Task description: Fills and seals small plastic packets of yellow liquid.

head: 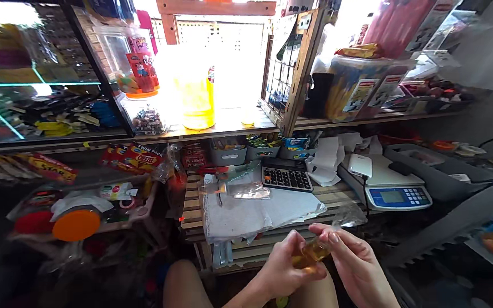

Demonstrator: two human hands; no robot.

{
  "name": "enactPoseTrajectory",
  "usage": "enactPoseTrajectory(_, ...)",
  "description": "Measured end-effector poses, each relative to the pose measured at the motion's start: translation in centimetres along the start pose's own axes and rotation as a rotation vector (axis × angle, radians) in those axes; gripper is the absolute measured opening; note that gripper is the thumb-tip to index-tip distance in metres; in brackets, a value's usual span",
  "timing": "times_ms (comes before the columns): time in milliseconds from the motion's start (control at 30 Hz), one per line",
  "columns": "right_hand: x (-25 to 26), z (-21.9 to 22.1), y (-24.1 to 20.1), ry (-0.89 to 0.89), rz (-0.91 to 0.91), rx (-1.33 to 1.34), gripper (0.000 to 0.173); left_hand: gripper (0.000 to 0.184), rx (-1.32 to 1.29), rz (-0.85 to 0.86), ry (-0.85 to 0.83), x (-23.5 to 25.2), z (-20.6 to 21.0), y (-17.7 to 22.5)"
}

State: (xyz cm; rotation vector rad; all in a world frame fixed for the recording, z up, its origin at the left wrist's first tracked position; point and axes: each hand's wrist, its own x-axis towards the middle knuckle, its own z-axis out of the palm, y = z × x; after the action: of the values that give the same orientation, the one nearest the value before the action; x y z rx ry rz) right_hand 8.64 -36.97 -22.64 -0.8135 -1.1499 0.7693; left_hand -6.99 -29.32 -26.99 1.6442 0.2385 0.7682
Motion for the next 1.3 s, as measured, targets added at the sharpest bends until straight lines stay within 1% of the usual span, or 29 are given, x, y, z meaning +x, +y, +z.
enactPoseTrajectory(67, -1.2, 0.0, 0.2, 0.065, 0.027, 0.022, 0.023, 0.043, 0.088, -0.01, 0.127, -0.3, 1.7, -0.5)
enactPoseTrajectory(100, -1.8, 0.0, 0.3, 0.111, 0.052, 0.042, 0.024, 0.052, 0.137, -0.013, 0.155, -0.6, 2.5, -0.9)
enactPoseTrajectory(133, -2.5, 0.0, 0.5, 0.163, 0.086, 0.067, 0.025, 0.063, 0.179, -0.002, 0.153, -1.0, 3.1, -1.4)
enactPoseTrajectory(200, -3.8, 0.0, 0.8, 0.268, 0.172, 0.134, 0.028, 0.082, 0.232, -0.019, 0.081, -2.1, 4.2, -2.2)
enactPoseTrajectory(233, -4.5, -0.1, 1.1, 0.309, 0.211, 0.169, 0.029, 0.085, 0.225, -0.04, 0.041, -2.8, 4.7, -2.6)
enactPoseTrajectory(267, -5.3, -0.3, 1.5, 0.327, 0.232, 0.188, 0.029, 0.085, 0.2, -0.066, 0.005, -3.5, 5.0, -3.0)
enactPoseTrajectory(300, -6.2, -0.7, 2.0, 0.322, 0.23, 0.177, 0.029, 0.079, 0.157, -0.11, -0.022, -4.2, 5.2, -3.1)
enactPoseTrajectory(367, -8.3, -1.6, 3.3, 0.254, 0.159, 0.054, 0.027, 0.059, 0.048, -0.232, -0.015, -5.4, 5.0, -3.2)
enactPoseTrajectory(400, -9.7, -2.1, 4.1, 0.176, 0.094, -0.078, 0.026, 0.05, 0.007, -0.315, 0.003, -5.8, 4.6, -3.0)
enactPoseTrajectory(433, -11.0, -2.6, 4.8, 0.083, 0.019, -0.248, 0.025, 0.048, -0.019, -0.411, 0.004, -6.3, 4.1, -2.6)
enactPoseTrajectory(467, -12.3, -3.1, 5.4, -0.015, -0.061, -0.424, 0.025, 0.055, -0.031, -0.522, -0.032, -6.6, 3.5, -1.9)
enactPoseTrajectory(533, -14.5, -3.8, 6.8, -0.162, -0.249, -0.714, 0.024, 0.07, -0.036, -0.764, -0.204, -7.1, 3.1, -0.2)
enactPoseTrajectory(567, -15.4, -4.0, 7.4, -0.212, -0.329, -0.817, 0.024, 0.074, -0.062, -0.874, -0.294, -7.3, 3.1, 0.6)
enactPoseTrajectory(600, -16.2, -4.1, 7.8, -0.25, -0.387, -0.889, 0.026, 0.073, -0.08, -0.949, -0.357, -7.5, 3.5, 1.1)
enactPoseTrajectory(667, -17.5, -3.9, 8.2, -0.281, -0.461, -0.97, 0.027, 0.063, -0.067, -0.998, -0.442, -8.2, 4.3, 1.3)
enactPoseTrajectory(767, -19.0, -3.9, 8.0, -0.293, -0.515, -0.993, 0.023, 0.041, 0.052, -0.916, -0.525, -9.5, 5.4, 1.1)
enactPoseTrajectory(800, -19.4, -3.9, 8.0, -0.302, -0.527, -0.982, 0.022, 0.037, 0.164, -0.838, -0.556, -9.9, 5.8, 1.3)
enactPoseTrajectory(833, -19.6, -4.0, 7.9, -0.319, -0.532, -0.967, 0.021, 0.037, 0.335, -0.709, -0.59, -10.3, 6.0, 1.6)
enactPoseTrajectory(867, -19.7, -4.1, 7.8, -0.339, -0.53, -0.951, 0.02, 0.036, 0.552, -0.531, -0.61, -10.6, 6.2, 1.8)
enactPoseTrajectory(900, -19.7, -4.2, 7.8, -0.358, -0.515, -0.933, 0.021, 0.032, 0.798, -0.31, -0.604, -11.0, 6.4, 1.8)
enactPoseTrajectory(933, -19.6, -4.4, 7.9, -0.368, -0.485, -0.904, 0.023, 0.027, 1.049, -0.04, -0.568, -11.4, 6.4, 1.2)
enactPoseTrajectory(967, -19.4, -4.5, 8.1, -0.365, -0.438, -0.868, 0.023, 0.021, 1.274, 0.246, -0.493, -11.7, 6.3, 0.2)
enactPoseTrajectory(1000, -19.2, -4.6, 8.2, -0.349, -0.381, -0.816, 0.023, 0.018, 1.42, 0.456, -0.419, -11.6, 6.1, -0.5)
enactPoseTrajectory(1033, -19.1, -4.7, 8.3, -0.329, -0.321, -0.761, 0.025, 0.017, 1.506, 0.577, -0.357, -11.4, 5.9, -1.0)
enactPoseTrajectory(1100, -19.0, -4.6, 8.1, -0.259, -0.226, -0.663, 0.027, 0.017, 1.538, 0.652, -0.261, -11.1, 5.8, -1.4)
enactPoseTrajectory(1200, -19.4, -4.2, 8.6, -0.141, -0.166, -0.618, 0.027, 0.017, 1.491, 0.635, -0.174, -11.5, 6.2, -2.4)
enactPoseTrajectory(1233, -19.6, -4.0, 8.7, -0.11, -0.161, -0.633, 0.027, 0.015, 1.477, 0.606, -0.136, -11.8, 6.4, -3.1)
enactPoseTrajectory(1267, -19.9, -3.6, 8.7, -0.081, -0.161, -0.655, 0.027, 0.015, 1.442, 0.542, -0.085, -12.0, 6.6, -3.7)
enactPoseTrajectory(1300, -20.1, -3.3, 8.7, -0.054, -0.17, -0.687, 0.028, 0.016, 1.355, 0.432, -0.026, -12.2, 6.9, -4.0)
